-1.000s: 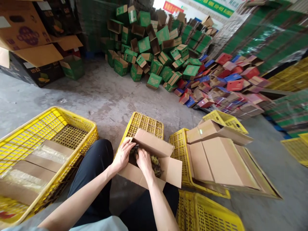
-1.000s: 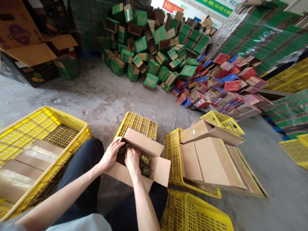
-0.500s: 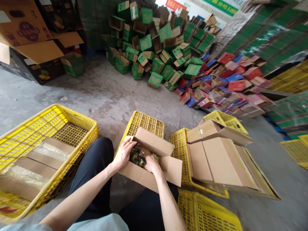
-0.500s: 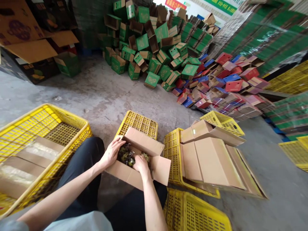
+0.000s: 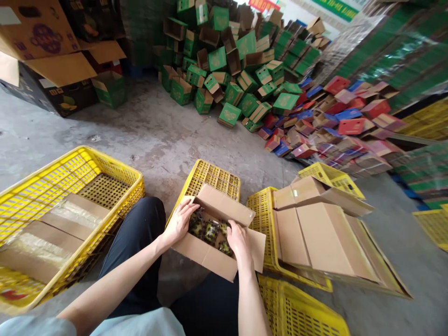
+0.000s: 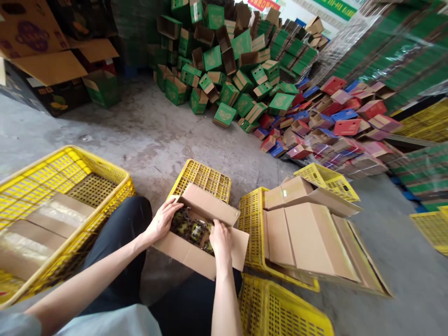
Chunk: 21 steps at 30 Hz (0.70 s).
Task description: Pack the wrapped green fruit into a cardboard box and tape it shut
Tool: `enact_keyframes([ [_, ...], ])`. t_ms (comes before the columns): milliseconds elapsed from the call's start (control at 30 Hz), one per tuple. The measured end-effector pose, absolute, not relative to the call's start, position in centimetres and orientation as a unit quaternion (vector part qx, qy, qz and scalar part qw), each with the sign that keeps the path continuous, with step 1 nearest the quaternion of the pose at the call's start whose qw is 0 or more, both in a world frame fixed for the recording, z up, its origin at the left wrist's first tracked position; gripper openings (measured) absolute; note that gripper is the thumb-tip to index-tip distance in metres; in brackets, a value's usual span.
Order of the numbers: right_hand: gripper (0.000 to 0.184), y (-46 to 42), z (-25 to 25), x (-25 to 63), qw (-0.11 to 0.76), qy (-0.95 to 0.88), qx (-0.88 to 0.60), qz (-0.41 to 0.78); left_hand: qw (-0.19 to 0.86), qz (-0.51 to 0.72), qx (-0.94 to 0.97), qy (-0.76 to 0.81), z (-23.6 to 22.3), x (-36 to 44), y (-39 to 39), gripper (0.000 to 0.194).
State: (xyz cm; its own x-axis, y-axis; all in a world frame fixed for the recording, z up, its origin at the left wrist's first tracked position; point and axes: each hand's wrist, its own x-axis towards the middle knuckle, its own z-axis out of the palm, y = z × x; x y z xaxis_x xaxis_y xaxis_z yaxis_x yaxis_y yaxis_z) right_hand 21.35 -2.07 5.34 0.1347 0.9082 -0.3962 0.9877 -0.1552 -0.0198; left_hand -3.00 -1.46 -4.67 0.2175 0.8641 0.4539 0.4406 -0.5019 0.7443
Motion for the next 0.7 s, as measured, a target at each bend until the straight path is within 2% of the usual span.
enact_keyframes([
  [133, 0.054, -2.0, 4.2, 21.8, 0.128, 0.637, 0.736, -0.191, 0.235, 0.449, 0.74, 0.442, -4.5, -3.0, -1.5, 0.058],
  [333, 0.052, -2.9, 4.8, 23.2, 0.105, 0.667, 0.706, -0.213, 0.242, 0.445, 0.74, 0.441, -4.6, -3.0, -1.7, 0.06],
  [567, 0.07, -2.9, 4.6, 22.1, 0.192, 0.655, 0.7, -0.211, 0.238, 0.449, 0.74, 0.442, -4.6, -3.0, -1.5, 0.059],
  [700, 0.062, -2.2, 6.2, 23.0, 0.185, 0.667, 0.698, -0.182, 0.238, 0.452, 0.741, 0.435, -4.4, -2.9, -1.5, 0.059],
])
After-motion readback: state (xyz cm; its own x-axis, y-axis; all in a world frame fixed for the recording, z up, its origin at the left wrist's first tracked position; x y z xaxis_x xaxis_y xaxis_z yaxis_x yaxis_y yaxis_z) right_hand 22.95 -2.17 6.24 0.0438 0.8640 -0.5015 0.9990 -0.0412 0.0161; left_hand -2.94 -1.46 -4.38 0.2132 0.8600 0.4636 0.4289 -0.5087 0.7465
